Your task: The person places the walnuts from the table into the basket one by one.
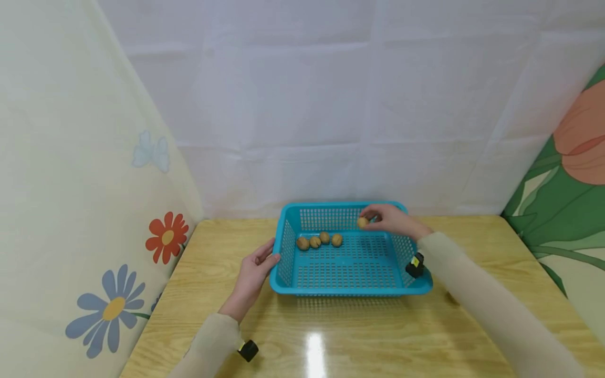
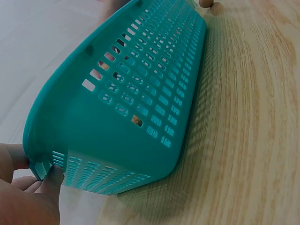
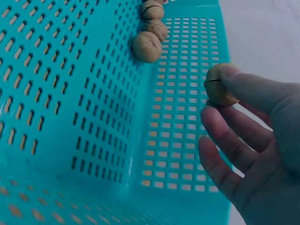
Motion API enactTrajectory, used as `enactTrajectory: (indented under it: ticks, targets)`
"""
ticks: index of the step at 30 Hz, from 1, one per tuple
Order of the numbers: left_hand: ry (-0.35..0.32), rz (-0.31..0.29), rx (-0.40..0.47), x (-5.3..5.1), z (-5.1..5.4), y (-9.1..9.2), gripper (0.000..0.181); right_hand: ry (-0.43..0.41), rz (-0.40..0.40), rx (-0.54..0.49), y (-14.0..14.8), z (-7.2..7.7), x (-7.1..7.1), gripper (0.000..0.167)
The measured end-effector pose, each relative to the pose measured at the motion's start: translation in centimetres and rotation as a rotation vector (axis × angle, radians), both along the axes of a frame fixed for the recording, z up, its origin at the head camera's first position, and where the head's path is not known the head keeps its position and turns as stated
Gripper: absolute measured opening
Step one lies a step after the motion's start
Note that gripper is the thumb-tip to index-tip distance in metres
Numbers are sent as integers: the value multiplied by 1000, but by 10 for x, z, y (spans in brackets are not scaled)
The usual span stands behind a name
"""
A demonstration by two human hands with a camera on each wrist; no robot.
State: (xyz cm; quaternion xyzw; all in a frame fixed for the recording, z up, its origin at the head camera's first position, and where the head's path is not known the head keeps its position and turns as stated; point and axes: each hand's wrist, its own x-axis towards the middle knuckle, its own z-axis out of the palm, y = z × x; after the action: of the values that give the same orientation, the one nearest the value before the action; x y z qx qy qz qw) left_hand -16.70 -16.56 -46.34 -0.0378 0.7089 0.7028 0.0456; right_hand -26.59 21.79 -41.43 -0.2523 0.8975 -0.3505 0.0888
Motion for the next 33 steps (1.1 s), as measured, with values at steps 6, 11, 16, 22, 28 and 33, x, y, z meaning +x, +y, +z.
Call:
enactTrajectory:
  ticks: [6,11,16,22,28,33]
  targets:
    - [-2,-4,5,2,-1,-3,54,-57,-14,38,-18,-19,-10,38]
    - [7,-3,14,4,-3,-3,54,-89,-27,122,-33,-34,-15,41]
    - [7,-1,17,5,-4,-1,54,-90,-54,169,-41,-44,-15,37]
    - [-4,8,14,4,-2,1,53,-74,-36,170,-44,-47,-8,36]
    - [-1,-4,-4,2,1,2,54,-96,-83,204,-49,-53,-11,36]
    - [-2,4,-13,3,2,0,54,-97,-82,215,-53,-54,-15,39]
